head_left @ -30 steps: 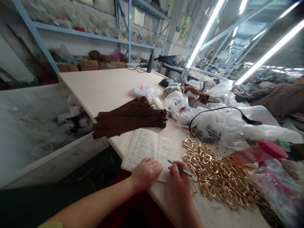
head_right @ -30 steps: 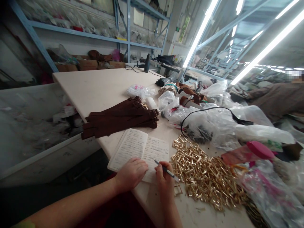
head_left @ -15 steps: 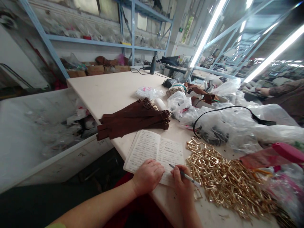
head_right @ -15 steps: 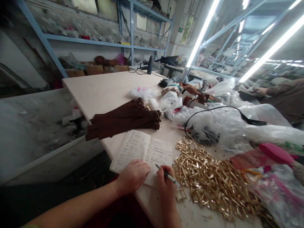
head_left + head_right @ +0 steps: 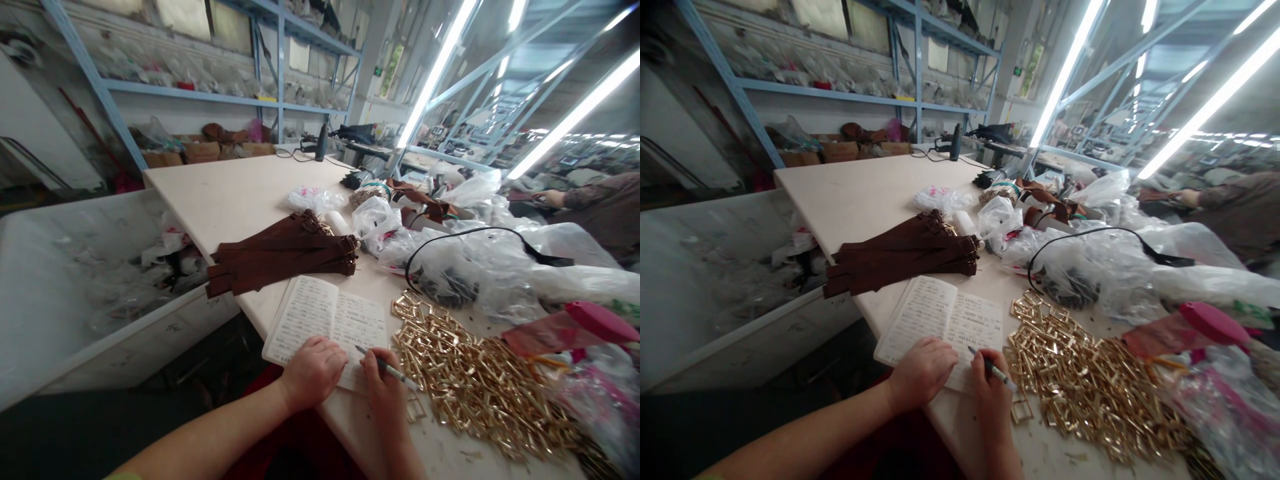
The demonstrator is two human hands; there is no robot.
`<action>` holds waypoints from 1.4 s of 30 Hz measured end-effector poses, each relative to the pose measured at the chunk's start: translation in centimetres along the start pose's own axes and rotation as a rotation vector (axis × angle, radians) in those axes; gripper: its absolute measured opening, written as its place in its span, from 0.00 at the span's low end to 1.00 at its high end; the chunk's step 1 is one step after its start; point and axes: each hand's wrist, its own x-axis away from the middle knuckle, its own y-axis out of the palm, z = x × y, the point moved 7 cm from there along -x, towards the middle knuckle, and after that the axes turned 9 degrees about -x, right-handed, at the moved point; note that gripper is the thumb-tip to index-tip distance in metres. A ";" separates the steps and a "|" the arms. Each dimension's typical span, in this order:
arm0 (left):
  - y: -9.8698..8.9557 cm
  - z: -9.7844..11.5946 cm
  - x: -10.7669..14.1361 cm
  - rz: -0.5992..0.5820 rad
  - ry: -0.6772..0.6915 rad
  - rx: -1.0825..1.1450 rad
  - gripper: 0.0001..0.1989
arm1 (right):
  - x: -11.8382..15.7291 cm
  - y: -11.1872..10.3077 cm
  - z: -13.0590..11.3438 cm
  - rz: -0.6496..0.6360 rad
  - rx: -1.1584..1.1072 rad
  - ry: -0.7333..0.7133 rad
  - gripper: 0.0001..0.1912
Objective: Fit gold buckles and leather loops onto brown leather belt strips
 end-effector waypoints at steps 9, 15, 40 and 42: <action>0.0 -0.1 0.2 -0.007 -0.010 -0.011 0.07 | 0.0 0.1 0.6 -0.018 0.000 0.023 0.13; -0.1 -0.1 0.2 0.002 -0.013 -0.028 0.08 | 0.0 0.1 0.7 -0.010 -0.011 0.023 0.13; 0.3 -0.3 0.2 -0.003 -0.001 0.008 0.07 | -0.2 0.1 -0.4 -0.002 0.010 0.003 0.12; 0.3 -0.3 0.1 0.011 0.007 0.008 0.07 | -0.5 0.2 -0.8 0.005 0.008 -0.009 0.12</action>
